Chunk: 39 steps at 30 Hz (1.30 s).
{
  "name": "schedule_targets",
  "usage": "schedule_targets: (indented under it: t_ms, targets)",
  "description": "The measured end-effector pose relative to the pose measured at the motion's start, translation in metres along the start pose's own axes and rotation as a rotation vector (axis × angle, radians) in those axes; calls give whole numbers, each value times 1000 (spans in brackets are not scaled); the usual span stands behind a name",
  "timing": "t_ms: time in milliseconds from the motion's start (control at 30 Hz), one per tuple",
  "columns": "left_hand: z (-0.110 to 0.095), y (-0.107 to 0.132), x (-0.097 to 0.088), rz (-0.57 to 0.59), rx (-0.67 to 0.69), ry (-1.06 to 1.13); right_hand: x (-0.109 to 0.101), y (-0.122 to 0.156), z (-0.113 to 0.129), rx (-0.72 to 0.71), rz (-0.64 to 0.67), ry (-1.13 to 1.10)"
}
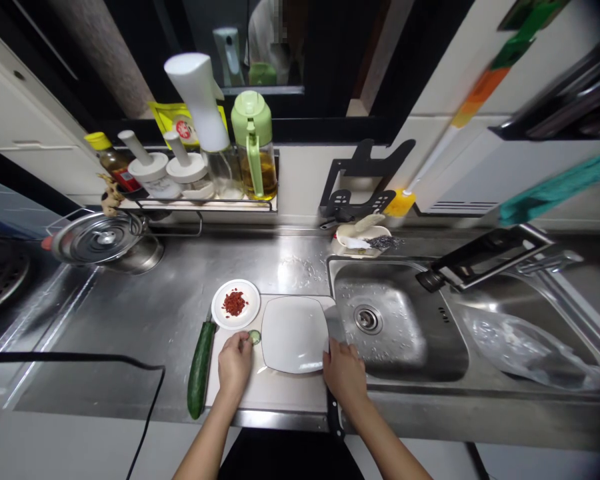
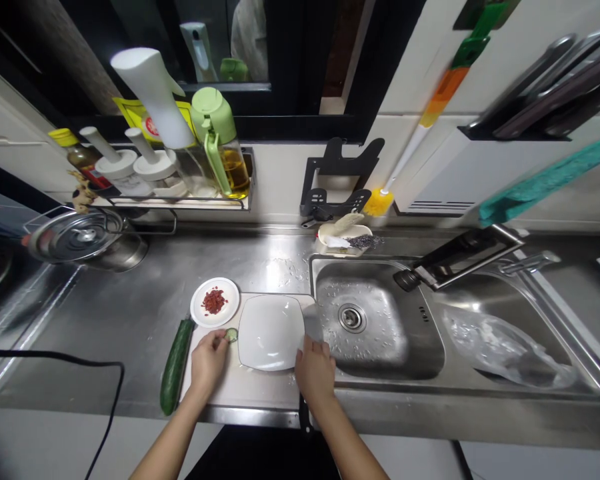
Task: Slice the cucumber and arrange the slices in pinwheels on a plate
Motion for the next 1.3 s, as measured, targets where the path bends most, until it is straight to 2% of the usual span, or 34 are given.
schedule_targets:
  t_ms: [200, 300, 400, 500, 633, 767, 900, 1067, 1133, 1233, 1300]
  targets:
    - [5, -4, -4, 121, -12, 139, 1, -3, 3, -32, -38, -93]
    - [-3, -3, -9, 176, 28, 221, 3, -7, 16, -208, -60, -302]
    - [-19, 2, -13, 257, 86, 277, 4, -9, 37, -415, -57, -545]
    - [-39, 7, -12, 343, 152, 310, 2, -11, 54, -514, -45, -681]
    - [-54, 12, -4, 428, 176, 374, -1, -14, 64, -527, -25, -681]
    - [-58, 14, 4, 482, 137, 436, -5, -15, 65, -519, 10, -615]
    - [-59, 14, 10, 547, 21, 573, -11, -14, 61, -518, -6, -584]
    - [-54, 21, 21, 725, -399, 739, -19, -10, 57, -540, -27, -582]
    - [-55, 26, 26, 818, -523, 783, -22, -8, 55, -560, -28, -570]
    - [-59, 30, 32, 921, -604, 884, -24, -5, 53, -600, -15, -542]
    - [-61, 29, 34, 951, -605, 933, -24, -4, 51, -618, 0, -537]
Point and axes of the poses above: each hand's wrist, its own y-axis away from the middle knuckle, its own x-axis out of the palm, z = x × y, the point moved 4 cm from there along -y, towards the middle knuckle, and after that the axes turned 10 degrees about -y, right-handed, at the moved point
